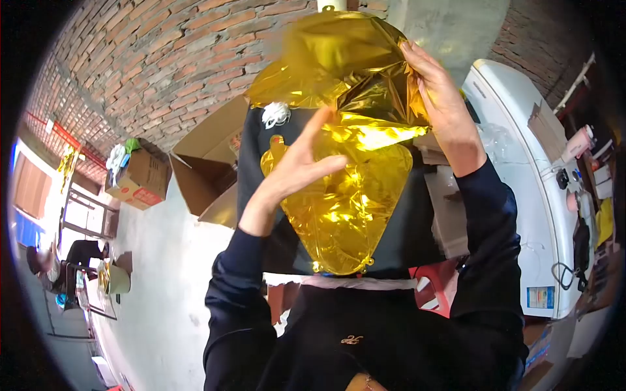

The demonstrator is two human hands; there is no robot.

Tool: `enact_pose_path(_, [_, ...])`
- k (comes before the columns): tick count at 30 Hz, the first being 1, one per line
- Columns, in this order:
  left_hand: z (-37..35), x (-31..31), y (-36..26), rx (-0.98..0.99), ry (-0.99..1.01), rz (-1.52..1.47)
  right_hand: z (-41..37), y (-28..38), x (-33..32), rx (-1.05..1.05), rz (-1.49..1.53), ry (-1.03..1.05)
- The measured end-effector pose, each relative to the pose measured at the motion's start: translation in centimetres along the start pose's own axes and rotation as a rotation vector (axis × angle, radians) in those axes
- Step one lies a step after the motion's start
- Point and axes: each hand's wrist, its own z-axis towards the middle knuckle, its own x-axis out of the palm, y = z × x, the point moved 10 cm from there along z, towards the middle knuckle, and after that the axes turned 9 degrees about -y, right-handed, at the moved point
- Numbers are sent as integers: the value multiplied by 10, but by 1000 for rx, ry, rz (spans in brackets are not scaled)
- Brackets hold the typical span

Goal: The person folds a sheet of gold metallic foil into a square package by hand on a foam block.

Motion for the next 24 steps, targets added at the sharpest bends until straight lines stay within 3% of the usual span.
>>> enact_pose_path(2, [3,12,6,-115,21,-41,1,-8,1,-2,29,7])
enact_pose_path(5, [-3,21,16,-323,-61,-500,11,-28,-14,38,90,-18])
enact_pose_path(7, [-12,26,34,-393,-1,-551,27,-54,-32,136,172,45])
enact_pose_path(8, [-21,32,37,-447,31,-577,32,-63,-51,120,99,-72])
enact_pose_path(10, [-37,41,45,-516,50,-592,33,-78,-65,109,30,-113])
enact_pose_path(13, [-67,45,81,-651,-95,-781,32,-107,-86,121,-26,-140])
enact_pose_path(14, [-84,43,99,-767,-140,-765,29,-113,-91,132,-36,-143])
enact_pose_path(17, [-109,32,106,-861,-228,-607,30,-125,-106,160,-76,-171])
enact_pose_path(20, [-93,19,92,-388,-167,69,24,-112,-90,132,-64,-238])
enact_pose_path(21, [-85,13,72,-269,-155,417,19,-103,-76,98,-80,-230])
enact_pose_path(24, [-55,23,13,-89,-210,327,10,-99,-46,76,-229,-192])
